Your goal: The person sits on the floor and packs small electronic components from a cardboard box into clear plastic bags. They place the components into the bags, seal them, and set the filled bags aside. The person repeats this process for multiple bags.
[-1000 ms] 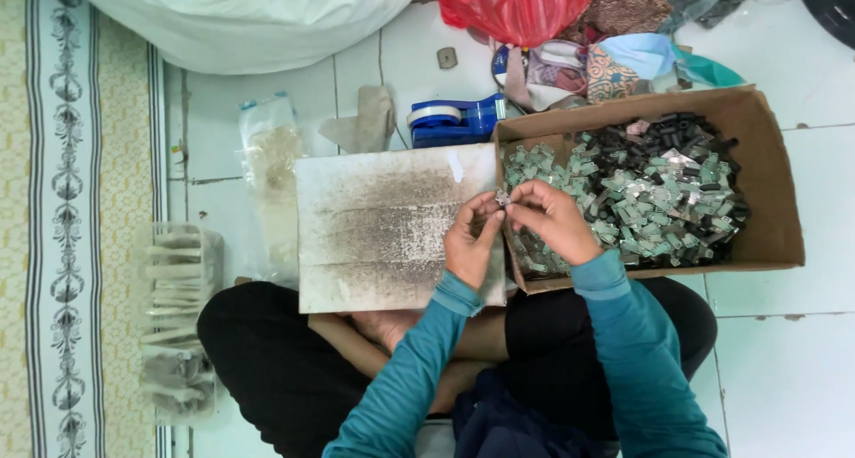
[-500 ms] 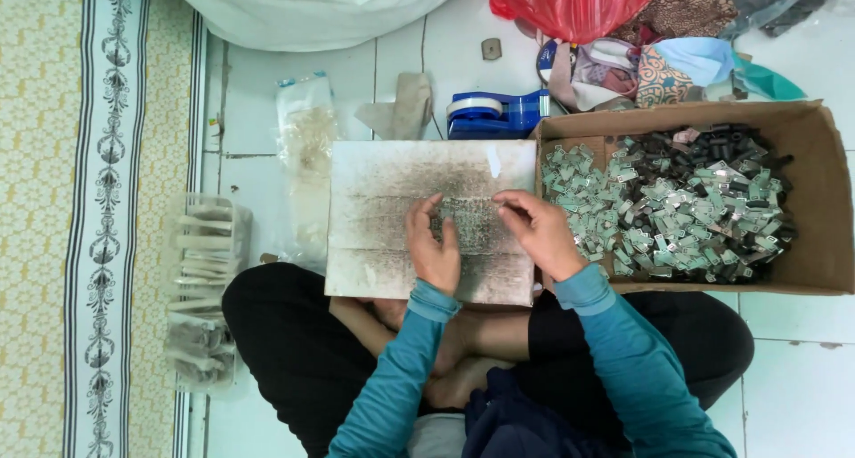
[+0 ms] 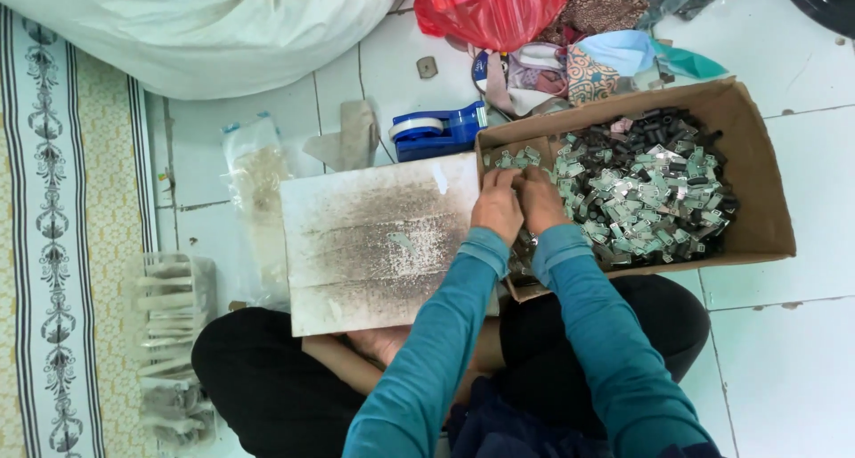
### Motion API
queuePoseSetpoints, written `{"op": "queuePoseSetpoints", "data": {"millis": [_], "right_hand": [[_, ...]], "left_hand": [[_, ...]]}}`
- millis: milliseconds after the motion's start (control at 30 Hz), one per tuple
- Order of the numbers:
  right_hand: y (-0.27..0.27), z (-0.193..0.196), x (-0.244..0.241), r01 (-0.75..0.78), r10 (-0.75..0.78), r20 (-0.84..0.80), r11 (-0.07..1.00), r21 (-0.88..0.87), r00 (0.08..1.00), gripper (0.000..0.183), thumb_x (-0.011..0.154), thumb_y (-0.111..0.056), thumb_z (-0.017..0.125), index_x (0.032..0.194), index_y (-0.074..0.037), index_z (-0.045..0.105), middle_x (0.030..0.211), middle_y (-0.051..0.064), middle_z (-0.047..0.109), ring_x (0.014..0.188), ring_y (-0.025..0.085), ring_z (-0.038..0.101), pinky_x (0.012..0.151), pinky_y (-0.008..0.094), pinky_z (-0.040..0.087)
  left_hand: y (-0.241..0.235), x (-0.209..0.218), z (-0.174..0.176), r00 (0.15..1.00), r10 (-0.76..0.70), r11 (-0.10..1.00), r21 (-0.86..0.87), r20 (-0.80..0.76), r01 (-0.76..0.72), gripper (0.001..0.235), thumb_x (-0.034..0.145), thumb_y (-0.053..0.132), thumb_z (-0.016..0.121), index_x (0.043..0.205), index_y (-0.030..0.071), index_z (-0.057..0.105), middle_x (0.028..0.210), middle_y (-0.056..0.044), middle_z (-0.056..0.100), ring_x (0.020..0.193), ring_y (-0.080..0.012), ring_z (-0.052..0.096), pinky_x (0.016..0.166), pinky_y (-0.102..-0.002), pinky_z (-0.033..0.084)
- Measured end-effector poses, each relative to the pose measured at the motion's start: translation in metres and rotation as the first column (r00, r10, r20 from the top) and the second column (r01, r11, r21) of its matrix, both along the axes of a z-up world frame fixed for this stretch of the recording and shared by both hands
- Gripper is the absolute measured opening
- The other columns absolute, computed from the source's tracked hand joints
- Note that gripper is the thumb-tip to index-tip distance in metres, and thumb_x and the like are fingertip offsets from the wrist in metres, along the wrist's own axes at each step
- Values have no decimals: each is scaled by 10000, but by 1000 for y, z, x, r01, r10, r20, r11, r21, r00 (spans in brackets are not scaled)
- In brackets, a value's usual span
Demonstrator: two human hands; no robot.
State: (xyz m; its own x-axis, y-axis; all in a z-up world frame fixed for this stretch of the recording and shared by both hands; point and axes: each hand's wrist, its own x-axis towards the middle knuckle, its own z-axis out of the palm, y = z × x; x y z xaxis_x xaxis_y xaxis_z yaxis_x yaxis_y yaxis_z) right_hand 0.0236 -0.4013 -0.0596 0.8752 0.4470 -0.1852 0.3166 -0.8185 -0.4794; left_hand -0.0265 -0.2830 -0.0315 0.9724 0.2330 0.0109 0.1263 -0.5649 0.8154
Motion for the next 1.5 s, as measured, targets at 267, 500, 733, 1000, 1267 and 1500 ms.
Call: {"op": "queuePoseSetpoints", "data": {"millis": [267,500,733,1000,1267,1500], "right_hand": [[9,1,7,0,18,104,986,-167,994,197,951,-271,729,1131,-193,741,1111,91,570,1160,345,543,900,534,481],[19,-20,10,-10,47,183,981,-195,982,319,904,-383,779,1066,-140,649,1102,108,581,1157,324,538,902,514,442],[20,-3,9,24,-30,-111,998,-63,993,224,923,-151,744,1109,-39,688,1080,166,628,1125,375,606,927,533,513],[3,32,15,437,-252,-452,819,371,856,214,923,-180,732,1129,-126,753,1015,135,755,1035,328,705,835,470,572],[5,102,-12,506,-158,-528,601,619,834,506,888,-1,697,1378,-31,574,953,185,696,813,179,667,636,254,569],[0,94,-13,366,-260,-292,835,411,921,518,905,-184,754,1409,-173,637,1317,165,583,1173,322,620,950,452,536]], "left_hand": [[21,-20,65,998,65,967,-246,3,-62,394,980,-79,437,1322,27,602,1261,-280,607,1140,-438,663,770,-412,683],[19,-17,48,998,66,983,-174,22,-61,346,988,-56,452,1284,17,616,1241,-237,625,1128,-401,675,753,-381,705],[20,-19,32,996,59,994,-97,73,-52,354,969,-42,493,1281,51,634,1224,-203,632,1107,-378,688,803,-411,694],[20,-20,36,987,90,994,-72,133,-81,352,975,-8,537,1296,78,653,1205,-203,654,1085,-391,699,880,-476,653],[22,-15,30,987,43,989,-131,-153,-64,595,889,150,770,1438,264,570,1036,-113,772,1015,-276,751,923,-413,631],[21,-32,62,977,58,942,-312,-206,-122,644,877,72,758,1468,224,552,993,-134,755,925,-261,762,803,-389,658]]}}
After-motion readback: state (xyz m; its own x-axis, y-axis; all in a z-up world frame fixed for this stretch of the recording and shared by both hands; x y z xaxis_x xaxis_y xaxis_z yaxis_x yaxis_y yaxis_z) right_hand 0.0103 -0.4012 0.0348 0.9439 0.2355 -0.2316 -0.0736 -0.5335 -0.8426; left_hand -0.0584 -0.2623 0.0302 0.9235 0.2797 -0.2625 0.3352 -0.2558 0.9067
